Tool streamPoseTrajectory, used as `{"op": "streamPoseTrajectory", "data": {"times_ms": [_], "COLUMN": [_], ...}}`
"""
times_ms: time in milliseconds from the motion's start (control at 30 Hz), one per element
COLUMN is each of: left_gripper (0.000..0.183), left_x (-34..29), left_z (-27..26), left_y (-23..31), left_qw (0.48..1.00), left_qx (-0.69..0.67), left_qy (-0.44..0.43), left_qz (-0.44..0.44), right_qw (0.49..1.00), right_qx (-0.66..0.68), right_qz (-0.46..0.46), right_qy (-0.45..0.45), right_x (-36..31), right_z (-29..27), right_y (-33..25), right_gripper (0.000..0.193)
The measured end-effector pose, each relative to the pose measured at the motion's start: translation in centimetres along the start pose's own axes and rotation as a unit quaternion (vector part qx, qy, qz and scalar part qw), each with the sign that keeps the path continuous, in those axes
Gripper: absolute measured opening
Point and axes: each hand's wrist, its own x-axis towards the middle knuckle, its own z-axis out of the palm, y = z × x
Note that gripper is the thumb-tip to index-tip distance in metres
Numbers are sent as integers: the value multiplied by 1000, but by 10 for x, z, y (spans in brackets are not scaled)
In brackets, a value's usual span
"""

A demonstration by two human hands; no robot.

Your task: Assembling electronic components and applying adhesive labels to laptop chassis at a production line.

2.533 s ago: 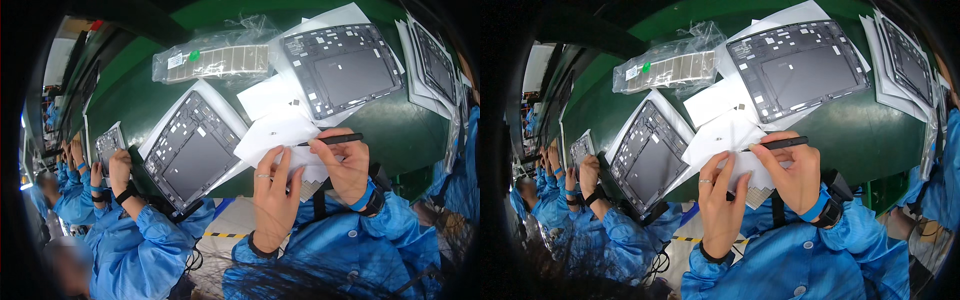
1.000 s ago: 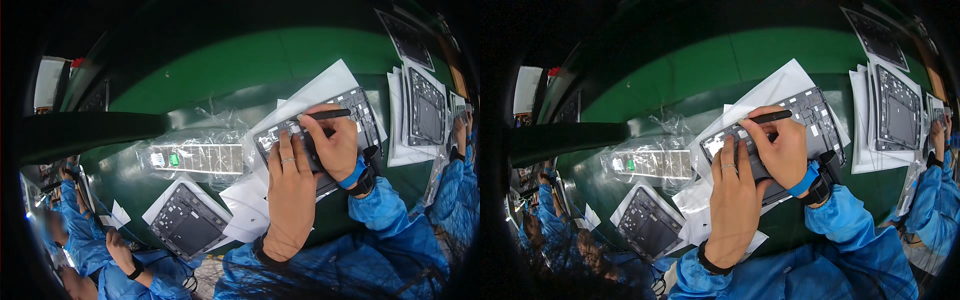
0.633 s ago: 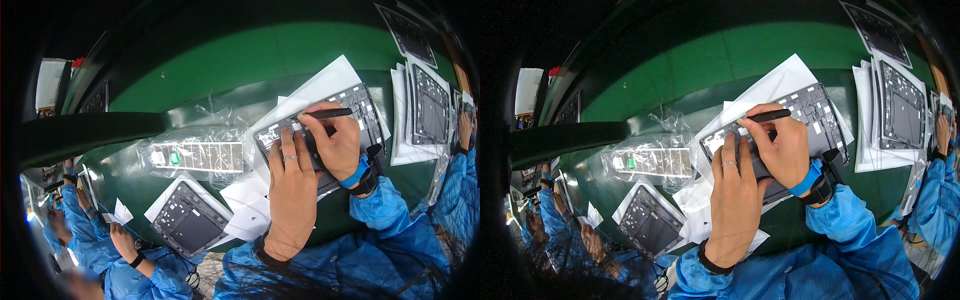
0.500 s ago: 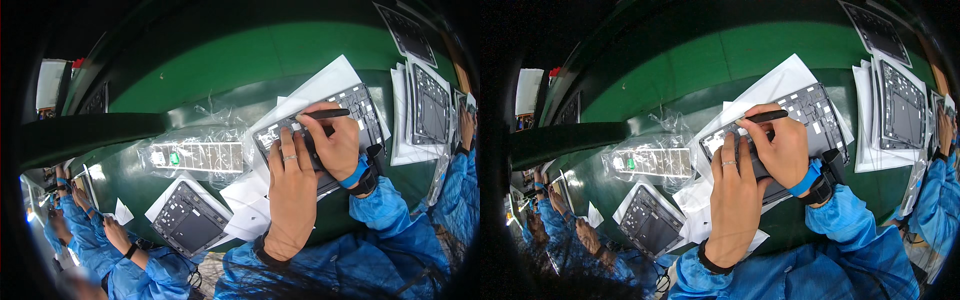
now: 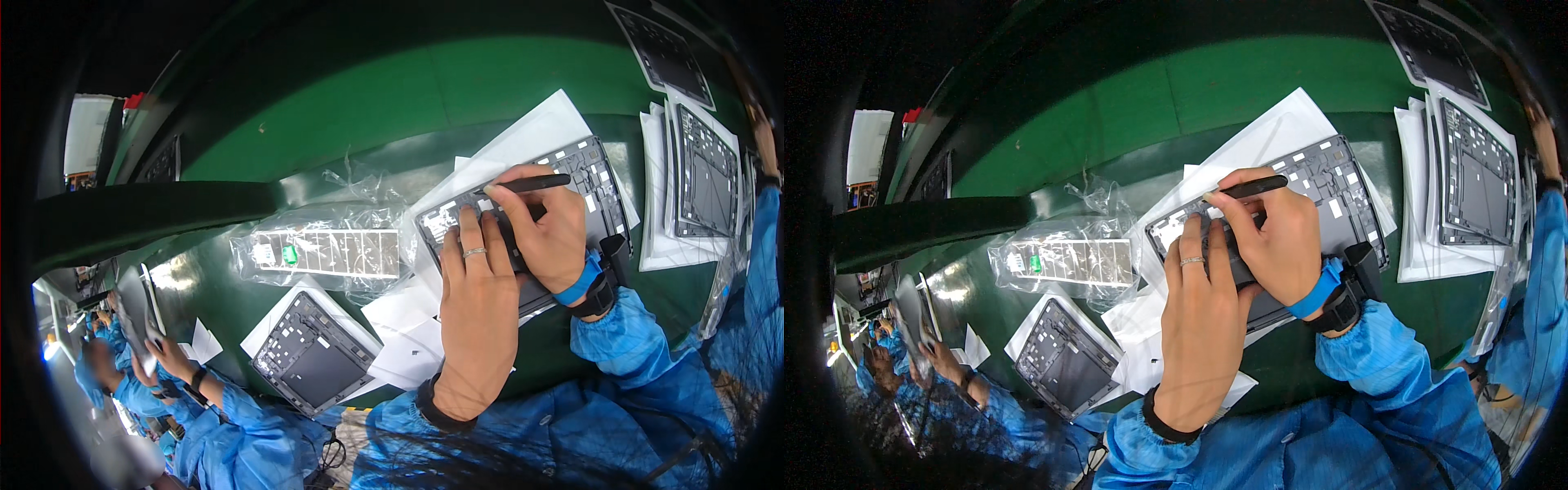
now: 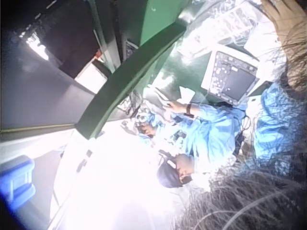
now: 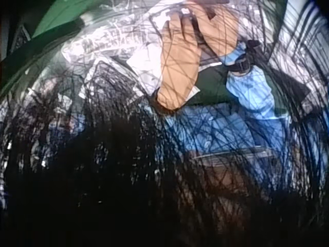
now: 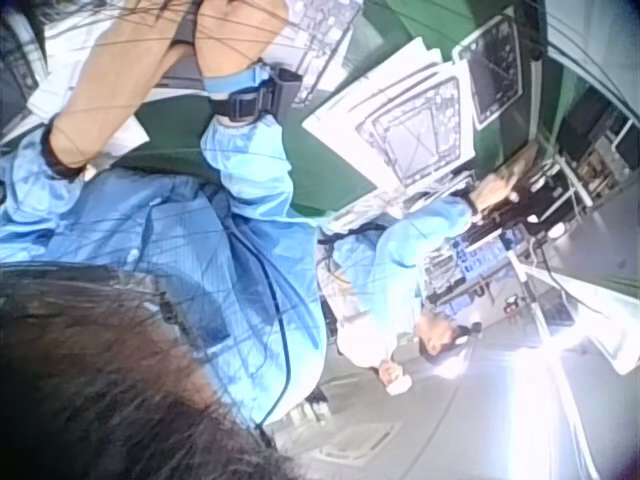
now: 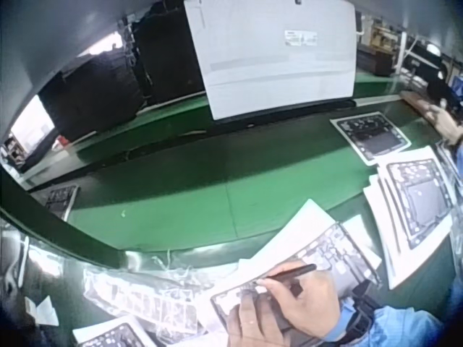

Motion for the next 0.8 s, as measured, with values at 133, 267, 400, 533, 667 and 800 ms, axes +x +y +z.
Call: {"op": "streamPoseTrajectory", "data": {"times_ms": [133,267,400,533,667,800], "left_gripper": [80,78,80,81,69,59], "left_x": [0,1,2,5,6,15], "left_z": [2,-2,7,9,11,12], "left_y": [-1,3,2,6,12,12], "left_qw": [1000,1000,999,997,983,976], "left_qx": [-3,-21,42,82,182,218], "left_qy": [4,5,22,12,5,2], "left_qz": [3,-18,-10,5,-2,9], "right_qw": [1000,1000,1000,1000,999,999], "right_qx": [-4,-3,-21,-21,-2,39], "right_qz": [-8,-5,7,16,38,37], "right_qy": [3,8,-1,8,2,-4], "right_x": [-1,0,-1,-1,2,3], "right_z": [1,2,2,-1,2,-2], "right_y": [2,0,-2,-1,-13,-4], "right_gripper": [16,17,17,16,17,17]}}
